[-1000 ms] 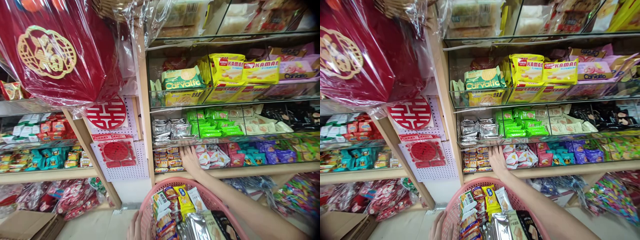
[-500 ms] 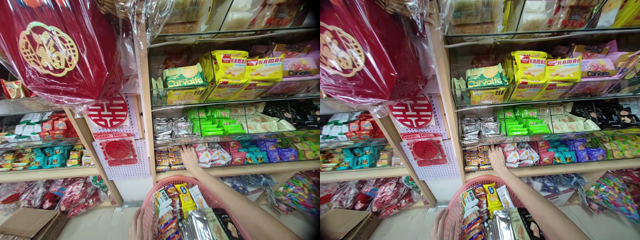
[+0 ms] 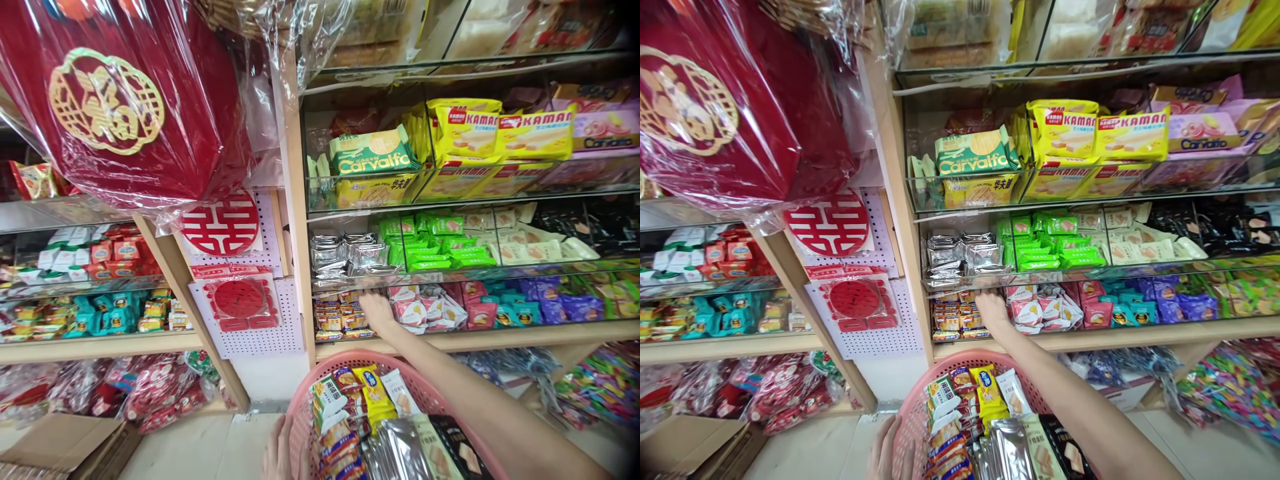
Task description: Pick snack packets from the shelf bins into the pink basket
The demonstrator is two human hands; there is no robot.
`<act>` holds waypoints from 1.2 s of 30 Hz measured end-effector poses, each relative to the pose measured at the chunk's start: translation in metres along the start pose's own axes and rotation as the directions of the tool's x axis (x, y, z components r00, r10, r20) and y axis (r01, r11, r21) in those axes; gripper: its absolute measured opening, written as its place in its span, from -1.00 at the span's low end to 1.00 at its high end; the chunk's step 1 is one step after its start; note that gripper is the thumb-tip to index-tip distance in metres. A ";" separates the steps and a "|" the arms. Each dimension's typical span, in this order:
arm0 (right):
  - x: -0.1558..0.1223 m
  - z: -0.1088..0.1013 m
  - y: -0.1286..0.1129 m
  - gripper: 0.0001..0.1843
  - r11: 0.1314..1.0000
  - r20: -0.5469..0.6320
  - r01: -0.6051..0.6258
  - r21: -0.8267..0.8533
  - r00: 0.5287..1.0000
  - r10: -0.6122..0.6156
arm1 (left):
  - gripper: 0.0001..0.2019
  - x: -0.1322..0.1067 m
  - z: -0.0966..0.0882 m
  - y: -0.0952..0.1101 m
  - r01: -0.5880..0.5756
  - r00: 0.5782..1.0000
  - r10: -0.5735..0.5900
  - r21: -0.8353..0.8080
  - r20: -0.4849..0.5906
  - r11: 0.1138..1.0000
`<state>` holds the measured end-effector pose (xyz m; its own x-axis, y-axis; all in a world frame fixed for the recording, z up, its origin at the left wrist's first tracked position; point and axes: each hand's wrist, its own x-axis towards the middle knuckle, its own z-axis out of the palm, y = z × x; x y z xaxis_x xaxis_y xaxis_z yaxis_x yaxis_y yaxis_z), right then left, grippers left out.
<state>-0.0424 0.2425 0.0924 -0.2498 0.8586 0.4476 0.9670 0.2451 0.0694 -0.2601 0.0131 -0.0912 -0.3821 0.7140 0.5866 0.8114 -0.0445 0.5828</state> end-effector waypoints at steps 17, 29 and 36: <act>-0.080 -0.043 0.021 -0.63 0.792 -0.052 -0.064 0.607 0.991 0.120 | -0.56 0.006 -0.014 0.008 0.003 0.994 0.003 -0.051 0.110 0.999; -0.166 -0.085 0.030 -0.42 -0.338 0.546 -0.504 0.795 0.837 0.039 | -0.57 0.013 -0.025 0.001 -0.039 0.968 0.037 0.004 0.248 0.999; -0.220 -0.092 0.014 -0.41 -0.351 0.662 -0.677 0.647 0.727 -0.183 | -0.57 0.015 -0.026 0.006 -0.047 0.971 0.049 -0.013 0.233 0.999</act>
<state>0.0304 0.0153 0.0764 -0.3920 0.8772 -0.2774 -0.2029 -0.3765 -0.9039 -0.2728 0.0049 -0.0647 -0.2285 0.8543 0.4668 0.8226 -0.0869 0.5619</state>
